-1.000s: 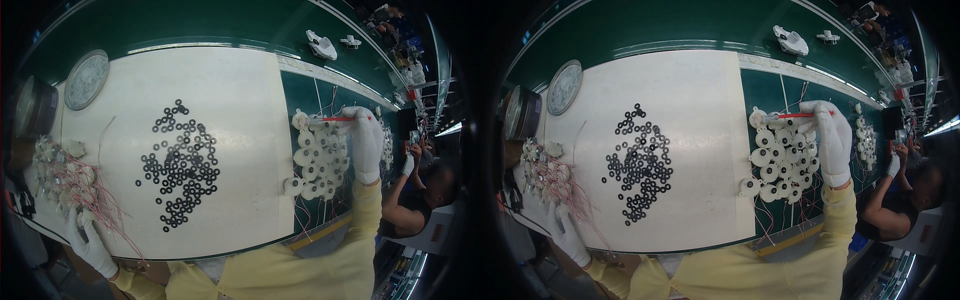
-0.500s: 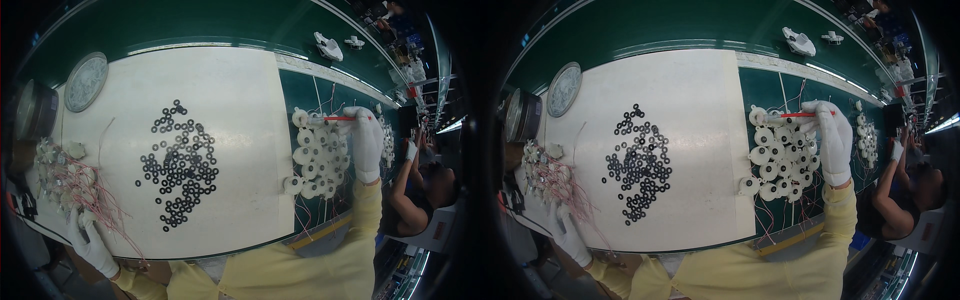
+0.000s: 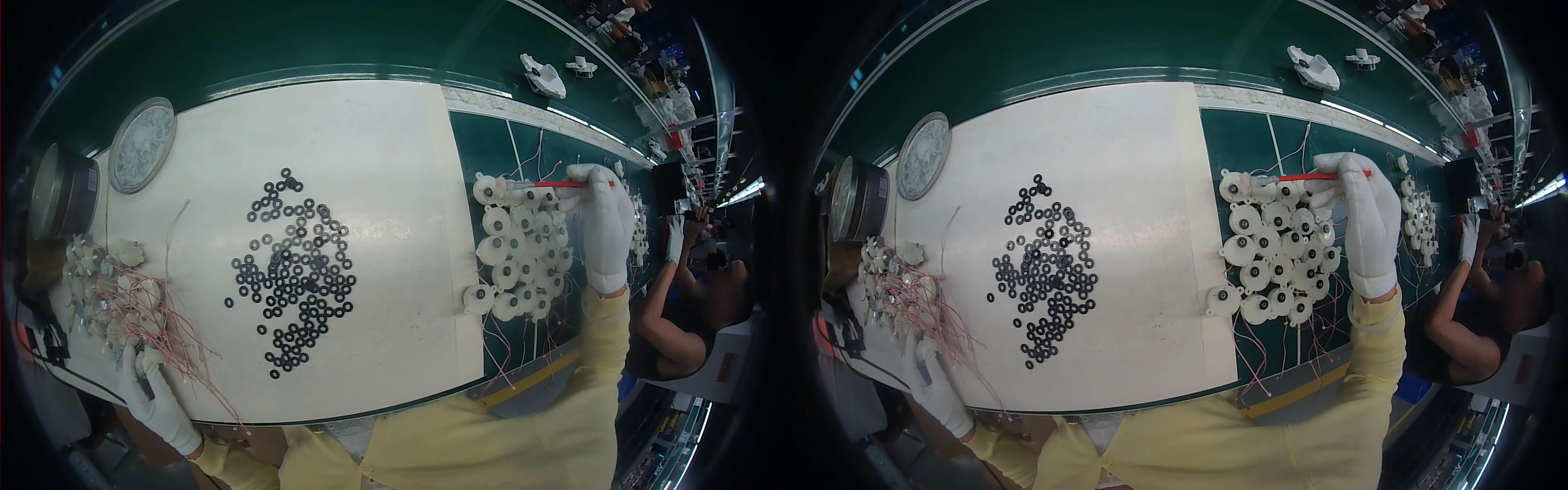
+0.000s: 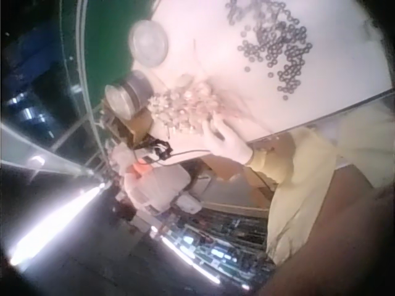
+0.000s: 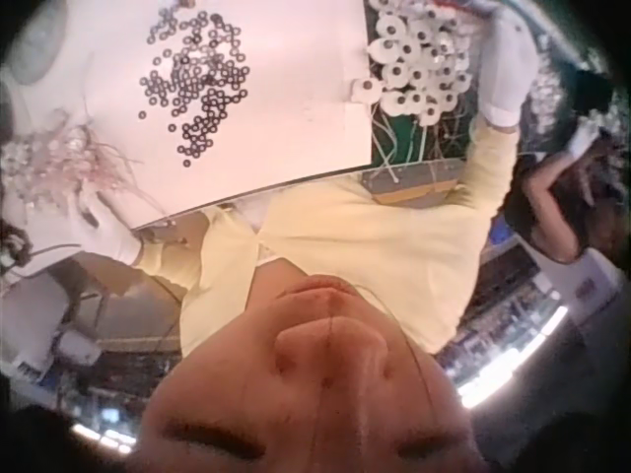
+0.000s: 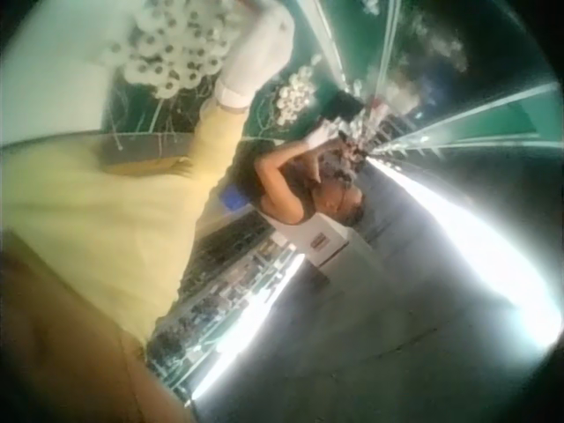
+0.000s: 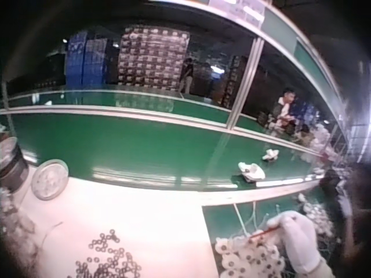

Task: The person assembles small white electronic components by inserting black washers into the center of each unit. They use a small brush to apply a white substance to the components and place them on a green board.

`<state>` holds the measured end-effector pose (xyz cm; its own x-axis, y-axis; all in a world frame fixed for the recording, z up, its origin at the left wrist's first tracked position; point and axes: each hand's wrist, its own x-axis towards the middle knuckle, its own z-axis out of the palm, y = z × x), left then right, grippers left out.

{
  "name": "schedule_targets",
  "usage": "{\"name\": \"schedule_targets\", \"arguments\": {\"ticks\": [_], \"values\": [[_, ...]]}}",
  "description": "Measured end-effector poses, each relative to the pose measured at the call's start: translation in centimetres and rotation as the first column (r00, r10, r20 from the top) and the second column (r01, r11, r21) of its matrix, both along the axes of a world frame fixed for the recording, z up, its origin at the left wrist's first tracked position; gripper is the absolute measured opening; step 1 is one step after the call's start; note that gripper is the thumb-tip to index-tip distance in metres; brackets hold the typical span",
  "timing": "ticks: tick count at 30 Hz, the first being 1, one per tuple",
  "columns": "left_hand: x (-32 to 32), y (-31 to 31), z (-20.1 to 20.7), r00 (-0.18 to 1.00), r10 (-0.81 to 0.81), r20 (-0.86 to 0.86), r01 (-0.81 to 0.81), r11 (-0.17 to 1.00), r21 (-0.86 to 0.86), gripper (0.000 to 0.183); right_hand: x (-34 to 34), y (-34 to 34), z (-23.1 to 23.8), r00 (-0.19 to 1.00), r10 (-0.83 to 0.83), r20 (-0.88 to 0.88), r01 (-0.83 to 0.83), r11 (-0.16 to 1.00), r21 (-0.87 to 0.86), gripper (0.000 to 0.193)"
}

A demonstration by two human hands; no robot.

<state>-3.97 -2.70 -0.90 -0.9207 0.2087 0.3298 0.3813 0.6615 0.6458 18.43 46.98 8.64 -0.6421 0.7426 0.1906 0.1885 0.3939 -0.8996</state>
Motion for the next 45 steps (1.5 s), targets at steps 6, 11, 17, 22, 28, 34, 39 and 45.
{"name": "schedule_targets", "arguments": {"ticks": [6,11,17,22,28,34,39,45], "values": [[0.3,0.0,0.4,0.999,-0.016,-0.030,0.016,1.000,-0.010,0.038,-1.3,0.0,0.1,0.998,0.020,0.054,-0.016,0.997,-0.076,0.031],[0.2,0.2,0.2,0.999,-0.009,-0.041,0.008,1.000,-0.020,0.039,-1.4,-0.1,0.0,0.997,0.003,0.074,0.001,0.998,-0.062,0.030],[0.3,0.3,0.4,0.999,0.004,-0.042,-0.005,0.999,-0.041,0.039,-0.6,0.5,0.2,0.996,-0.008,0.091,0.015,0.997,-0.076,0.031],[0.2,0.4,0.3,0.999,0.008,-0.031,-0.009,1.000,-0.028,0.038,-0.2,0.3,0.0,0.999,-0.018,0.050,0.021,0.998,-0.054,0.032],[0.1,0.3,0.1,1.000,0.008,-0.021,-0.008,1.000,-0.002,0.038,-0.4,-0.4,-0.2,0.998,0.035,0.043,-0.033,0.999,-0.039,0.031],[0.3,0.2,0.3,0.999,0.018,-0.039,-0.020,0.999,-0.046,0.038,0.2,-0.3,-0.2,0.995,0.029,0.099,-0.025,0.999,-0.041,0.032],[0.2,0.1,0.2,0.999,0.026,-0.018,-0.027,0.999,-0.027,0.039,0.6,-0.2,0.0,0.997,0.015,0.076,-0.011,0.999,-0.051,0.033],[0.1,0.0,0.1,1.000,0.005,-0.015,-0.005,1.000,-0.003,0.038,-0.2,-0.7,-0.1,0.996,0.033,0.085,-0.033,0.999,-0.008,0.032]]}}
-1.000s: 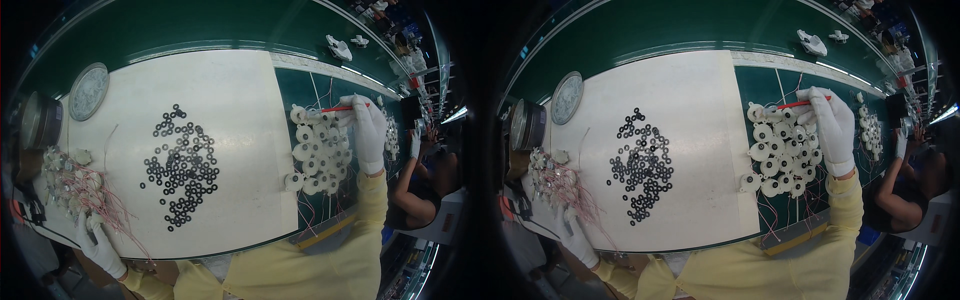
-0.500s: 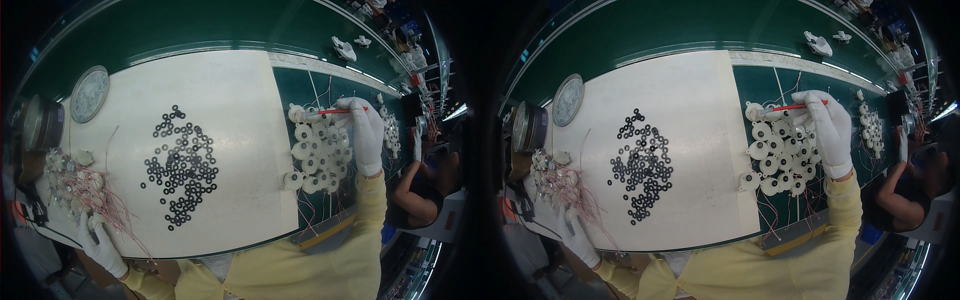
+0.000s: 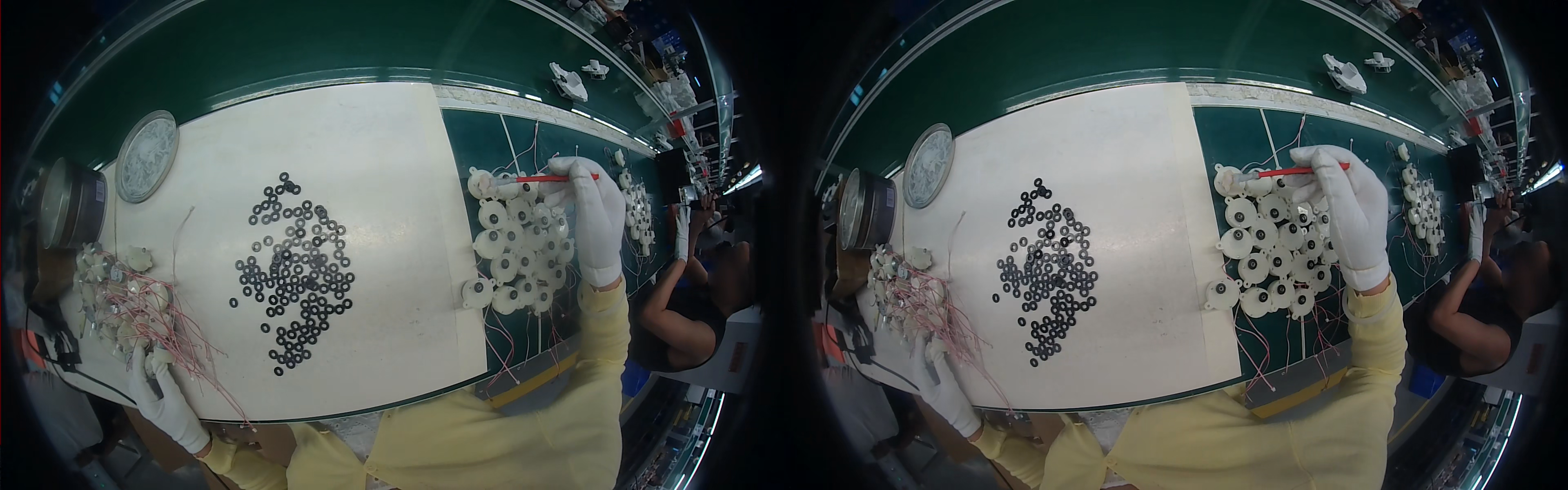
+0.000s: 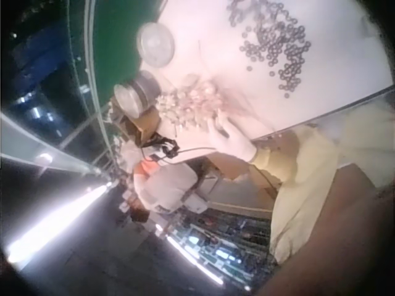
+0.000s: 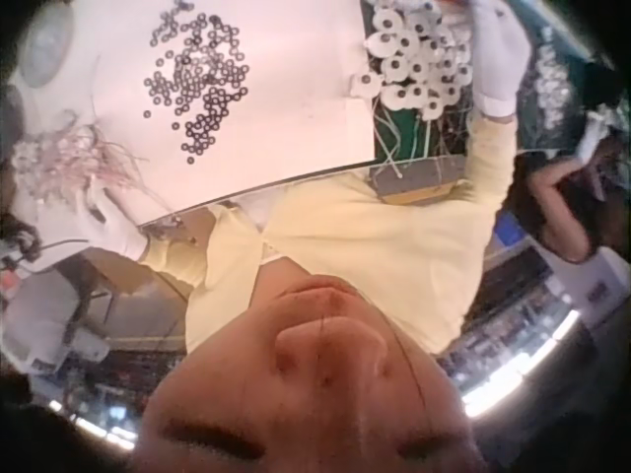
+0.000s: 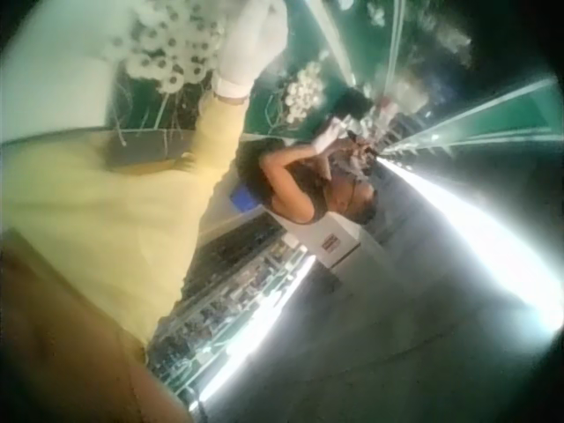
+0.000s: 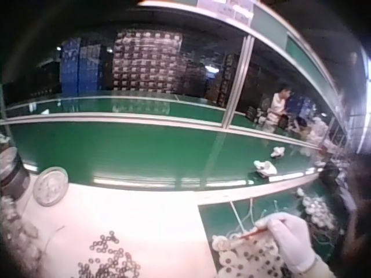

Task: The person assembles small white electronic components by inserting black washers into the center of each unit. They use a small brush to apply a white substance to the components and place them on a green board.

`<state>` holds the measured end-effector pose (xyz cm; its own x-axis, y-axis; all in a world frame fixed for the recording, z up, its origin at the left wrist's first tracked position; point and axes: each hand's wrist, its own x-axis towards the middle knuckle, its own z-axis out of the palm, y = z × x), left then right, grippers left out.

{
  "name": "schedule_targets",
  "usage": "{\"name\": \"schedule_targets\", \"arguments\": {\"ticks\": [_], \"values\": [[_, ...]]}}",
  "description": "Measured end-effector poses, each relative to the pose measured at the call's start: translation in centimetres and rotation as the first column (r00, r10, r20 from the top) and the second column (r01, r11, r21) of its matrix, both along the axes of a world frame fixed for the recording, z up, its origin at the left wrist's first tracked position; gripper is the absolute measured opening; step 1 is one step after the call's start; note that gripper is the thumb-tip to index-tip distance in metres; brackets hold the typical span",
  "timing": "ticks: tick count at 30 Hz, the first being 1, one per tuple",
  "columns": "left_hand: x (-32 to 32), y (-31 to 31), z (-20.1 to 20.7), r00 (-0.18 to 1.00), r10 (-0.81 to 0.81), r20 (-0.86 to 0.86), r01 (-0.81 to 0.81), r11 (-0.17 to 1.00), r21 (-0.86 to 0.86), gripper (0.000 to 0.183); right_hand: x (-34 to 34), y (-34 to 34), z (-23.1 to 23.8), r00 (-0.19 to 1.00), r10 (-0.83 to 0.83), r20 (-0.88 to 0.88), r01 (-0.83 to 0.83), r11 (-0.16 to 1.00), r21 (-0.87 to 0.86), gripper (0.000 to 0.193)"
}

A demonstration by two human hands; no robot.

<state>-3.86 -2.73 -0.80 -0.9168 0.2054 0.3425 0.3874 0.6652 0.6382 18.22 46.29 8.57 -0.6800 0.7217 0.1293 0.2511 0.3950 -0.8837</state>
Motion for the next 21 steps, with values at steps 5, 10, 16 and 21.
{"name": "schedule_targets", "arguments": {"ticks": [5,10,16,21], "values": [[0.1,0.1,0.0,1.000,0.010,-0.023,-0.011,1.000,-0.029,0.037,0.2,0.2,-0.2,1.000,-0.030,-0.001,0.030,0.999,-0.034,0.032],[0.1,0.0,-0.3,1.000,0.020,-0.017,-0.020,1.000,0.005,0.036,0.9,0.4,-0.2,0.999,-0.045,-0.031,0.043,0.998,-0.051,0.032],[0.0,-0.1,-0.2,1.000,0.001,-0.020,-0.002,1.000,-0.013,0.036,0.1,-0.4,0.2,1.000,-0.018,-0.009,0.017,0.999,-0.048,0.031],[0.0,0.3,0.1,0.999,0.003,-0.039,-0.005,0.998,-0.059,0.036,0.8,-0.3,-0.2,0.999,-0.047,-0.008,0.047,0.998,-0.045,0.031]]}}
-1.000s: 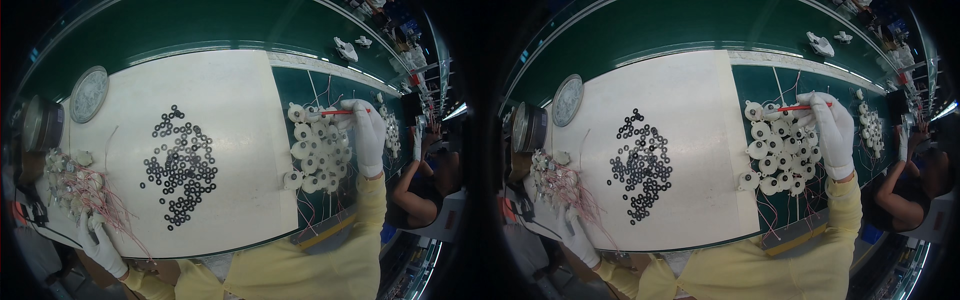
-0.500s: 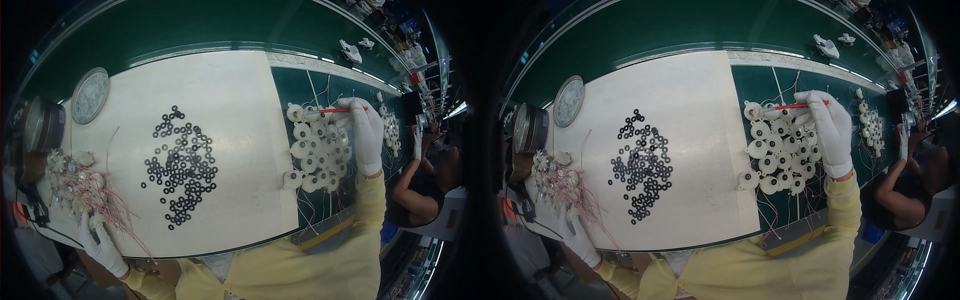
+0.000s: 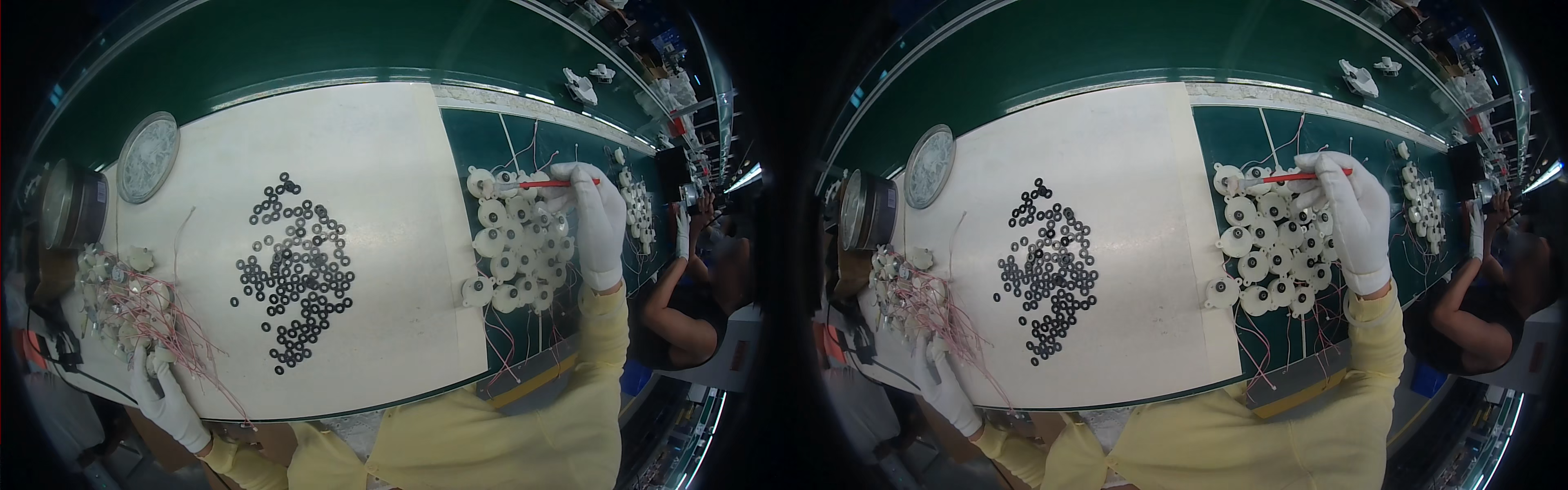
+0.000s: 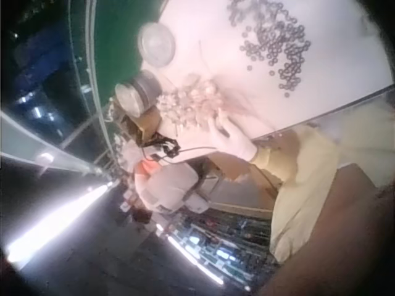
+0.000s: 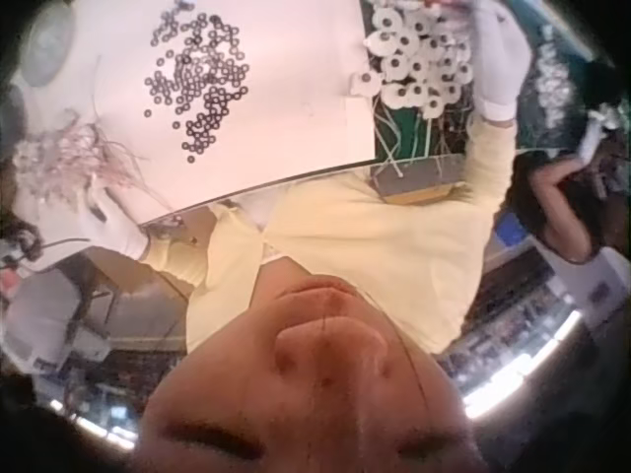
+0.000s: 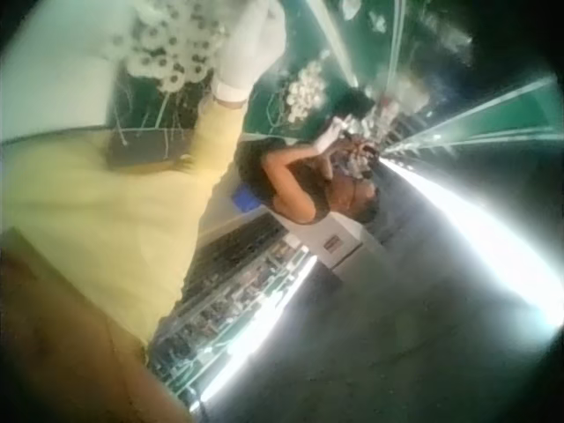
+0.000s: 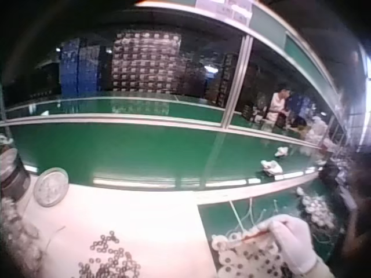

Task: The person assembles small white electronic components by inserting black washers into the center of each unit. They use a small brush to apply a white substance to the components and place them on a green board.

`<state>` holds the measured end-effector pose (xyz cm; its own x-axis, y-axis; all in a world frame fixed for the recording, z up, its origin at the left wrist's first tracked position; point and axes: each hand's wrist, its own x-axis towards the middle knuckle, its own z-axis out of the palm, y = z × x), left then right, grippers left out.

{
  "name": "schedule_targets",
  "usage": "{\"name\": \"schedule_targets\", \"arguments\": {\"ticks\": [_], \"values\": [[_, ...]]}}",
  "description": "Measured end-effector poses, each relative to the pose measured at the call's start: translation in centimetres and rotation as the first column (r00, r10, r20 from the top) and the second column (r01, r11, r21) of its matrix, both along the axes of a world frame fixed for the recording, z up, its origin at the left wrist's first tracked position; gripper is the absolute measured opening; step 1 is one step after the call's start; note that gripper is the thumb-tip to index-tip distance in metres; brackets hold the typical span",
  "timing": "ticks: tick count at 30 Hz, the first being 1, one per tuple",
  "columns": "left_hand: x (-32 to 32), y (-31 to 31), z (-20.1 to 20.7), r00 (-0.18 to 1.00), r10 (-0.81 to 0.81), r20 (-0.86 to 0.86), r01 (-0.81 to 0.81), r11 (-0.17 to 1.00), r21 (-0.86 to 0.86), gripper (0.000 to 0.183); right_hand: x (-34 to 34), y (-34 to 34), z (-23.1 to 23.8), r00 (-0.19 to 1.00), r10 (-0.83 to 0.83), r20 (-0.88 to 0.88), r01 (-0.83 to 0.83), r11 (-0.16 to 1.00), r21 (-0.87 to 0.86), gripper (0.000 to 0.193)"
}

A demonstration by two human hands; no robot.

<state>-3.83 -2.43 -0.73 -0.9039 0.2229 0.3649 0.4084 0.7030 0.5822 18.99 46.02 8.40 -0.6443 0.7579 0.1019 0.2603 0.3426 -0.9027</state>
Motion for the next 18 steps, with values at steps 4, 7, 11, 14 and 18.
{"name": "schedule_targets", "arguments": {"ticks": [4,7,11,14,18], "values": [[0.1,-0.3,-0.1,1.000,0.008,0.016,-0.008,0.999,0.035,0.037,1.0,0.6,-0.3,0.999,-0.033,-0.036,0.034,0.999,0.008,0.032],[0.0,-0.3,-0.2,0.998,0.021,0.053,-0.024,0.998,0.061,0.038,1.6,1.0,0.0,0.995,-0.081,-0.050,0.082,0.996,0.033,0.033],[0.1,-0.1,0.0,0.999,0.012,0.035,-0.014,0.999,0.045,0.038,1.6,1.6,-0.1,0.991,-0.114,-0.063,0.116,0.993,0.029,0.033],[0.1,-0.1,-0.1,1.000,0.010,0.030,-0.011,0.999,0.043,0.038,1.3,1.9,-0.6,0.992,-0.109,-0.069,0.110,0.994,0.023,0.033],[0.1,-0.2,0.1,0.999,0.015,0.035,-0.017,0.998,0.057,0.037,1.1,2.1,-0.9,0.991,-0.096,-0.091,0.096,0.995,-0.003,0.033]]}}
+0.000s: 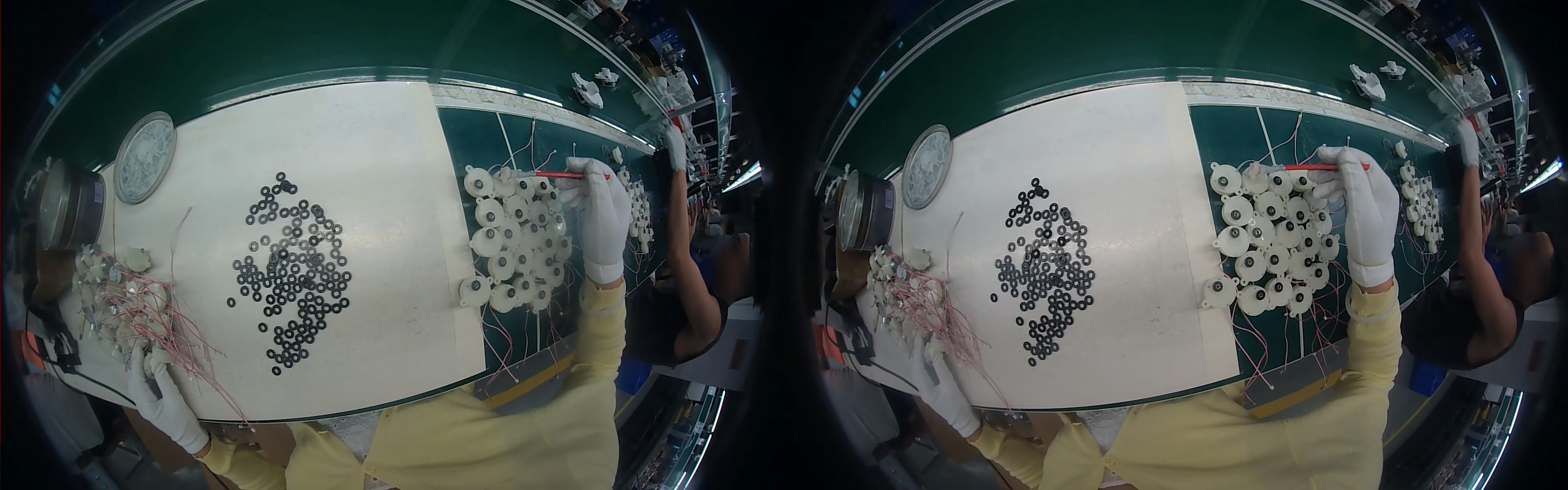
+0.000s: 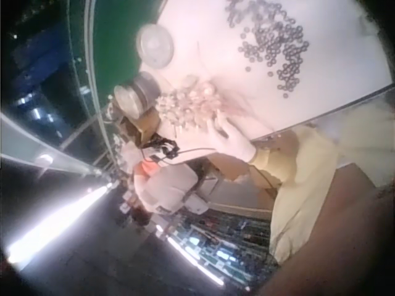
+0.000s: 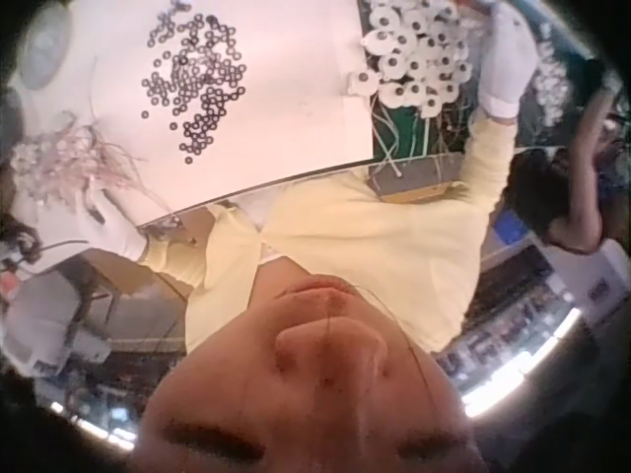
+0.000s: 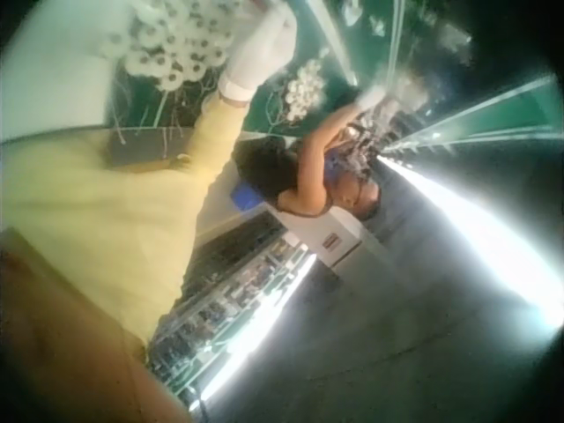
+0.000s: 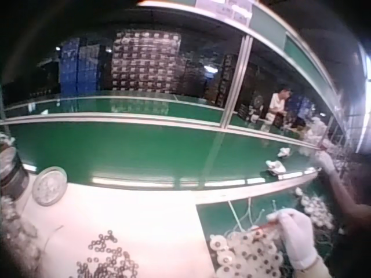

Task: The person assembles small white electronic components by inserting black washers into the center of each unit. They use a small brush to apply a white substance to the components and place them on a green board.

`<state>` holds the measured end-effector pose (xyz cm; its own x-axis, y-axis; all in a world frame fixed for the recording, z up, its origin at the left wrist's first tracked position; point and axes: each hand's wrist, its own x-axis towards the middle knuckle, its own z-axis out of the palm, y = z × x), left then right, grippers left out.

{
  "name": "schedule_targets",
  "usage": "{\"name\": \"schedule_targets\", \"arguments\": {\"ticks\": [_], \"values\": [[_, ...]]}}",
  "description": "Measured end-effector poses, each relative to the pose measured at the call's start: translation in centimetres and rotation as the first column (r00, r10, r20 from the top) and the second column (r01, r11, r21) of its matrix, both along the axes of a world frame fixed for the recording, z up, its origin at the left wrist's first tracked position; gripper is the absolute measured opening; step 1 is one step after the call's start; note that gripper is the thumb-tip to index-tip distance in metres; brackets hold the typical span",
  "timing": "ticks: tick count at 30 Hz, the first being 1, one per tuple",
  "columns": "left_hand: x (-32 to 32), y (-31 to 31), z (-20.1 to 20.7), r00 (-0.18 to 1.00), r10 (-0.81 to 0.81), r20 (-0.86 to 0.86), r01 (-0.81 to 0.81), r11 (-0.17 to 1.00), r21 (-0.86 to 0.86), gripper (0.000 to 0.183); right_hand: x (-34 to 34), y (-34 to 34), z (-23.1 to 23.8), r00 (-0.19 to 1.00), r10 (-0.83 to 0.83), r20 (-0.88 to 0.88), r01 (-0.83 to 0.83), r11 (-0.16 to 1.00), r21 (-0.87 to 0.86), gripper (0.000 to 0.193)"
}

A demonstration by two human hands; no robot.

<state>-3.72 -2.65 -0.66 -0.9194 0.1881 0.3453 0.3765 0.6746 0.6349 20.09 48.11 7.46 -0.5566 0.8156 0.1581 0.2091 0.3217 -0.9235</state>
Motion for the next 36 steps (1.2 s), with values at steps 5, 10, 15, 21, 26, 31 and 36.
{"name": "schedule_targets", "arguments": {"ticks": [5,10,15,21,26,31,36], "values": [[0.0,0.3,0.0,1.000,0.000,0.012,0.000,1.000,-0.003,0.038,0.1,0.0,-0.2,1.000,0.001,0.008,-0.001,1.000,0.002,0.032],[0.1,0.2,0.1,1.000,0.005,-0.012,-0.005,1.000,-0.030,0.038,0.4,0.1,-0.5,1.000,-0.007,0.022,0.006,1.000,0.005,0.032],[0.0,0.0,-0.1,0.999,0.029,-0.021,-0.031,0.997,-0.071,0.037,0.8,0.1,-0.6,0.999,-0.024,0.033,0.024,1.000,-0.003,0.033],[-0.2,0.1,-0.2,1.000,0.002,-0.004,-0.002,1.000,-0.010,0.037,1.4,-0.1,-0.6,0.998,-0.055,0.019,0.055,0.998,0.010,0.034],[-0.1,0.1,-0.3,1.000,0.000,0.010,0.000,1.000,0.015,0.037,1.1,-0.5,-0.3,0.998,-0.049,-0.030,0.050,0.999,0.006,0.034],[0.0,0.2,0.1,1.000,-0.010,-0.019,0.009,0.999,-0.038,0.037,0.4,-0.6,-0.5,1.000,-0.025,-0.005,0.025,1.000,0.015,0.033],[0.0,0.2,0.2,1.000,-0.010,-0.024,0.009,0.999,-0.046,0.036,1.2,-0.2,-0.8,0.999,-0.039,0.021,0.038,0.999,0.024,0.033]]}}
